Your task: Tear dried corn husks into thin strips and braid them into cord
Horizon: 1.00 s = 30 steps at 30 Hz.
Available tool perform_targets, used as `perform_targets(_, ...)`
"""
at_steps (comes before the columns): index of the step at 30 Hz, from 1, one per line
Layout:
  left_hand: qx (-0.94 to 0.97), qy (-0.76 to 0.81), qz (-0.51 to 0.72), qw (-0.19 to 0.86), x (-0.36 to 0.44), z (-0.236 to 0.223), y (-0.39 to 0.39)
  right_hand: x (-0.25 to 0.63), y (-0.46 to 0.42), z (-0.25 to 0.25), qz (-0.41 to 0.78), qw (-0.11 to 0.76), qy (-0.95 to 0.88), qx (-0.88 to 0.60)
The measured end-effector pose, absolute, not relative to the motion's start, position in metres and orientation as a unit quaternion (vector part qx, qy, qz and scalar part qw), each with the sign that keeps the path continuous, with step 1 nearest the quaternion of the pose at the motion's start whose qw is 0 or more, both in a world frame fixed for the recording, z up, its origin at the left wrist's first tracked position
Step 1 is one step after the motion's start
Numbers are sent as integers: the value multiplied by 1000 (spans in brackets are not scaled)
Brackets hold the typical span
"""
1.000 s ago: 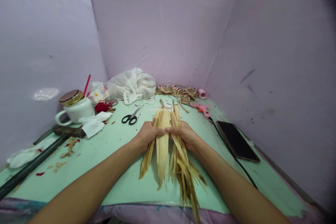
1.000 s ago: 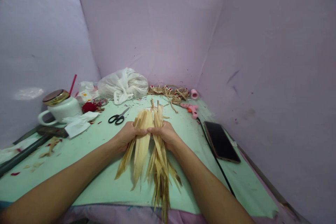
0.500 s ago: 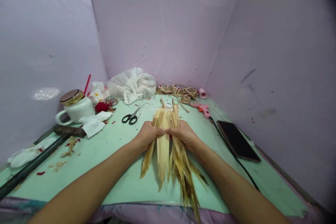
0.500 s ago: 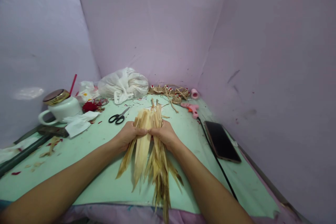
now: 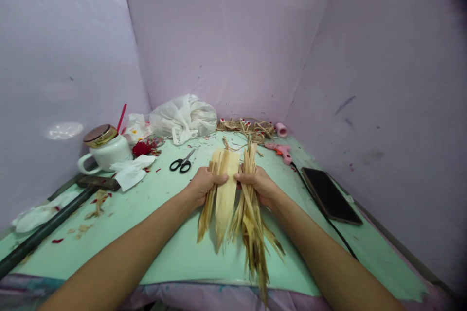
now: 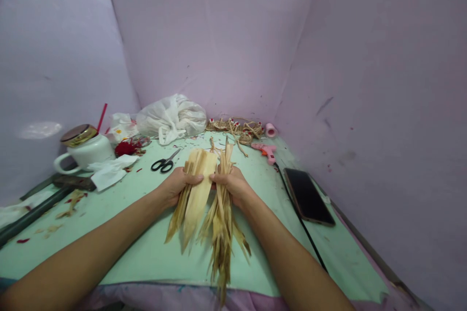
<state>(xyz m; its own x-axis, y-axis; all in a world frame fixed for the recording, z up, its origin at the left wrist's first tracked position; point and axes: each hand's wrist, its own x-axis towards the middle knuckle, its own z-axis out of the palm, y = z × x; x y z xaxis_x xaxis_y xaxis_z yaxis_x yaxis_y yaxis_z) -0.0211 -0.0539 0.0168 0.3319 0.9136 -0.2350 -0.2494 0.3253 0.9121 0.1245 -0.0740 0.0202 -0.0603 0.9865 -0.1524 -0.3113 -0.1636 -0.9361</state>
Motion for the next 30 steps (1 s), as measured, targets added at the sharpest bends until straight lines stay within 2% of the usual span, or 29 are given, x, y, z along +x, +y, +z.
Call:
perform_targets(18,422,494,424,631,-28,7,-38,157,-72,42,694,540,-316,-356)
perform_targets(23,434,532,423,591,-29,7,-35,175,-80,54,690,571,-346,-280)
perform_targets(30,434,537,422,588,-31,9,-34,206,-86,58,632,637,-386,-215)
